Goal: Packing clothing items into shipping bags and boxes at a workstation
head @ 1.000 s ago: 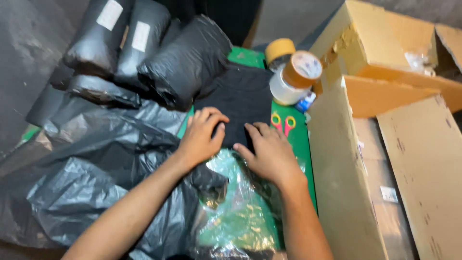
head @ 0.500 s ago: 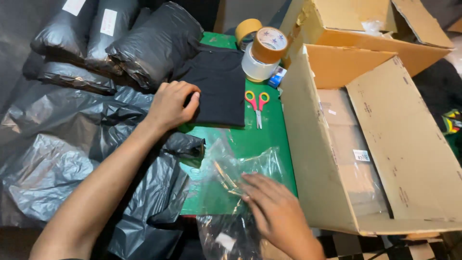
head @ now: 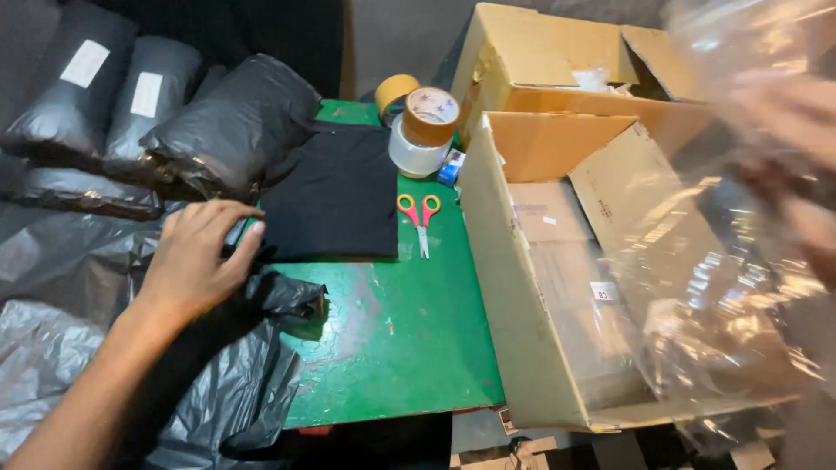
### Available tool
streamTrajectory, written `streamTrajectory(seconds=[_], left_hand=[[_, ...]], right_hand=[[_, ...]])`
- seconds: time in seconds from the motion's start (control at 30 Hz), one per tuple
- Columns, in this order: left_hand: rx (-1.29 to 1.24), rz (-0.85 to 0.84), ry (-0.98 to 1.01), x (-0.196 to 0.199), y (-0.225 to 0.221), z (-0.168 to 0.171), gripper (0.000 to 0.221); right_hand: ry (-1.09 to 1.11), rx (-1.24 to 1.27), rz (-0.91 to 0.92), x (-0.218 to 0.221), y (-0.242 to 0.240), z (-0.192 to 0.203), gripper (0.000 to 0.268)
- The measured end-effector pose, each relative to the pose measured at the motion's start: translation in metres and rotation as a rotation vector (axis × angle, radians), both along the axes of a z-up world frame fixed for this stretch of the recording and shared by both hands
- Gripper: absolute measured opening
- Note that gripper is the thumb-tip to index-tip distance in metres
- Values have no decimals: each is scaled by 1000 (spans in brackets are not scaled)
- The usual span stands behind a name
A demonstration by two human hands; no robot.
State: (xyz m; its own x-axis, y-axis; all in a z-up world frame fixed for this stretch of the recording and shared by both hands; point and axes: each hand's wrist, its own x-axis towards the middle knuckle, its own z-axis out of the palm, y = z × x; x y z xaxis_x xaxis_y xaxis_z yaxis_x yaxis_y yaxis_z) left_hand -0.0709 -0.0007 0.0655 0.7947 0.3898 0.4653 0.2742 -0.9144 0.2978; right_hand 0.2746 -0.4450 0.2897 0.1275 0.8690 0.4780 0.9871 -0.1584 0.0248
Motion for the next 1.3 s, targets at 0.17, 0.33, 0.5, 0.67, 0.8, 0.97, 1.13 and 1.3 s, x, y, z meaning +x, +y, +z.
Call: streamTrajectory(seconds=[0.17, 0.33, 0.5, 0.67, 0.8, 0.97, 1.13, 1.3], left_hand=[[-4, -19, -24, -3, 2, -2, 24], [-19, -36, -56, -17, -7, 9, 25], [53, 41, -14, -26, -1, -8, 30], [120, 145, 62, -51, 4, -14, 36], [152, 199, -50, -80, 2, -3, 30], [109, 388, -12, -128, 10, 9, 48], [-345, 698, 389, -149, 29, -4, 108], [-48, 700, 193, -152, 45, -68, 57]], right_hand=[[175, -589, -201, 72, 69, -148, 81], [192, -1214, -559, 102, 58, -228, 110], [36, -929, -409, 87, 64, -210, 96], [117, -736, -451, 33, 73, -128, 93], [-176, -361, -331, 103, 35, -159, 50], [519, -847, -455, 52, 56, -160, 44], [61, -665, -382, 14, 68, -116, 44], [31, -104, 33, -205, 112, -55, 38]])
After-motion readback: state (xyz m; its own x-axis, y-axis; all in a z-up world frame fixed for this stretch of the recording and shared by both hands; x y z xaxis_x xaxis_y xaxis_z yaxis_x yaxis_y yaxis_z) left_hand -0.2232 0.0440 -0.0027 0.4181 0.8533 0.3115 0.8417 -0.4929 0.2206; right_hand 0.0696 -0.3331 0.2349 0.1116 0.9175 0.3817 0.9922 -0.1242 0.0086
